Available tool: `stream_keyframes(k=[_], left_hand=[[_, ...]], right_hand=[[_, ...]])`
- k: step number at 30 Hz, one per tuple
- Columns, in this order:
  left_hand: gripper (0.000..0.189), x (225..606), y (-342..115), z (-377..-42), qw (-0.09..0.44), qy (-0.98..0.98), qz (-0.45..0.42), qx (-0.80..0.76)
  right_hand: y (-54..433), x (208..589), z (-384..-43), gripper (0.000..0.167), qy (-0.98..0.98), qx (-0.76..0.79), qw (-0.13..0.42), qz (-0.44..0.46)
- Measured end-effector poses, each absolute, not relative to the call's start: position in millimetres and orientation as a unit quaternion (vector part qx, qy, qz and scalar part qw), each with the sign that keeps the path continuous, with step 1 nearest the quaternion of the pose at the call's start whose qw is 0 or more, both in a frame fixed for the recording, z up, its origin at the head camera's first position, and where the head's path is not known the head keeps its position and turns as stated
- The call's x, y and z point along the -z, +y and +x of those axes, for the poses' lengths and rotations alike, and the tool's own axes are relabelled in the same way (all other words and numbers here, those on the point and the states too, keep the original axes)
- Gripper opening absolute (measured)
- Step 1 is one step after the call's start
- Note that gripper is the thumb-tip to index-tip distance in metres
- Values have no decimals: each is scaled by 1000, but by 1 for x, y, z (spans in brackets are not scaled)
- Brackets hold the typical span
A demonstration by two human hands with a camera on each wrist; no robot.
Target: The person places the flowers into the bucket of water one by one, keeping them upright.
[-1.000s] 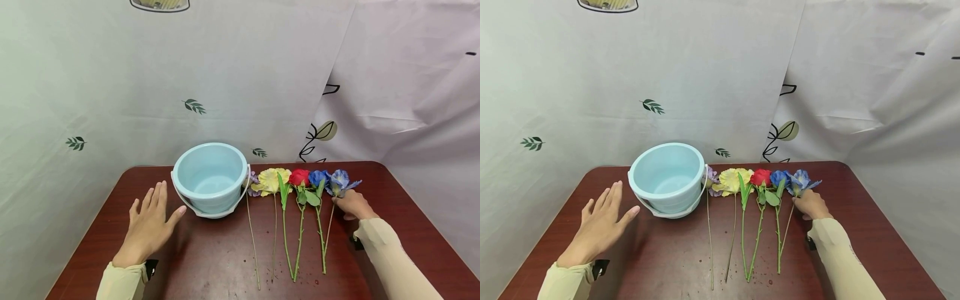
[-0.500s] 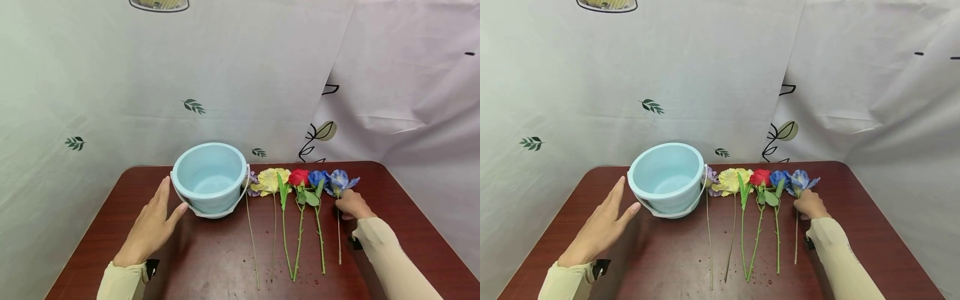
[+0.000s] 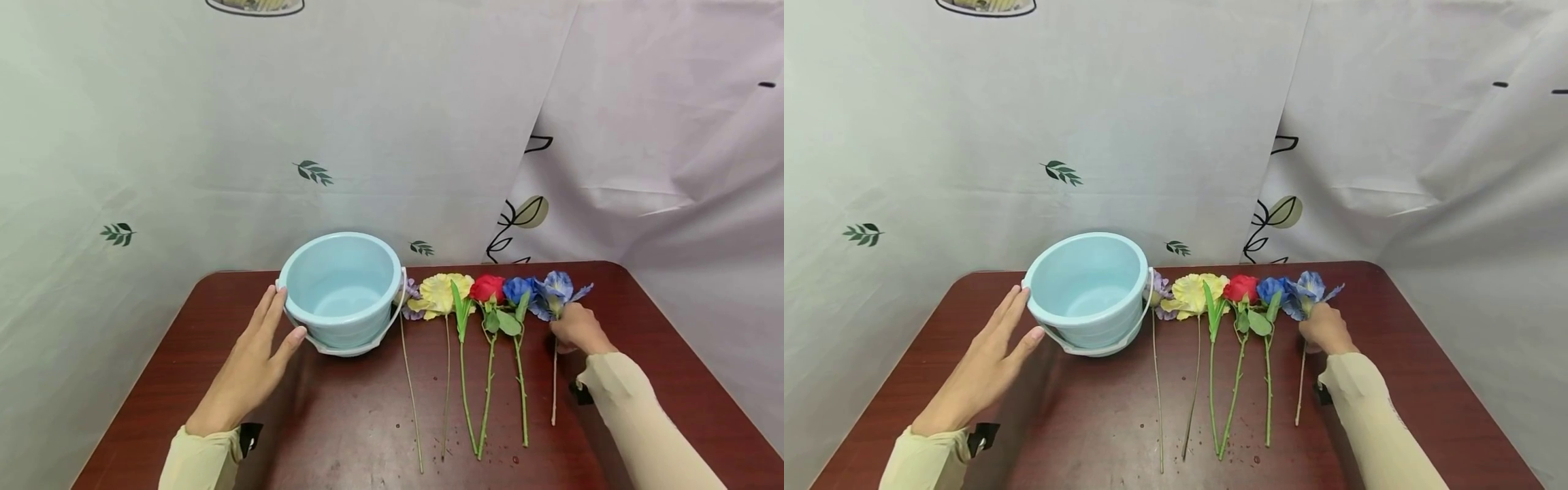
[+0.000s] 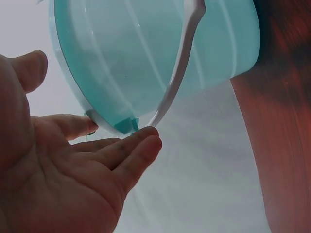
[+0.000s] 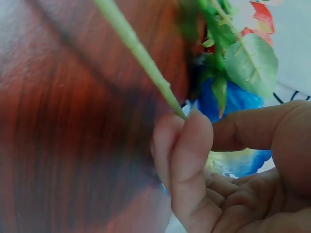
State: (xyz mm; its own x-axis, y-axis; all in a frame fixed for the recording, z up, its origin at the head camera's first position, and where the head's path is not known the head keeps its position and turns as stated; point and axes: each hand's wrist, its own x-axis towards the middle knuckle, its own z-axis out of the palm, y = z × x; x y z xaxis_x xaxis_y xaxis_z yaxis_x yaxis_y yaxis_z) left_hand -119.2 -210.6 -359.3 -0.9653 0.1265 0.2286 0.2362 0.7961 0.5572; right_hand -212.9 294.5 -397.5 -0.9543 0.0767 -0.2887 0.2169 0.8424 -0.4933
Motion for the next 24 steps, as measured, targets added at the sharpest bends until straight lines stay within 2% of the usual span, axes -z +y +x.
stream_keyframes(k=[8, 24], left_hand=[[67, 361, -208, -123, 133, -931, -113, 321], [62, 358, -201, -127, 179, -917, -95, 344]], right_hand=[[293, 391, -215, 29, 952, 281, 83, 89], [282, 370, -211, 13, 896, 428, -31, 109]])
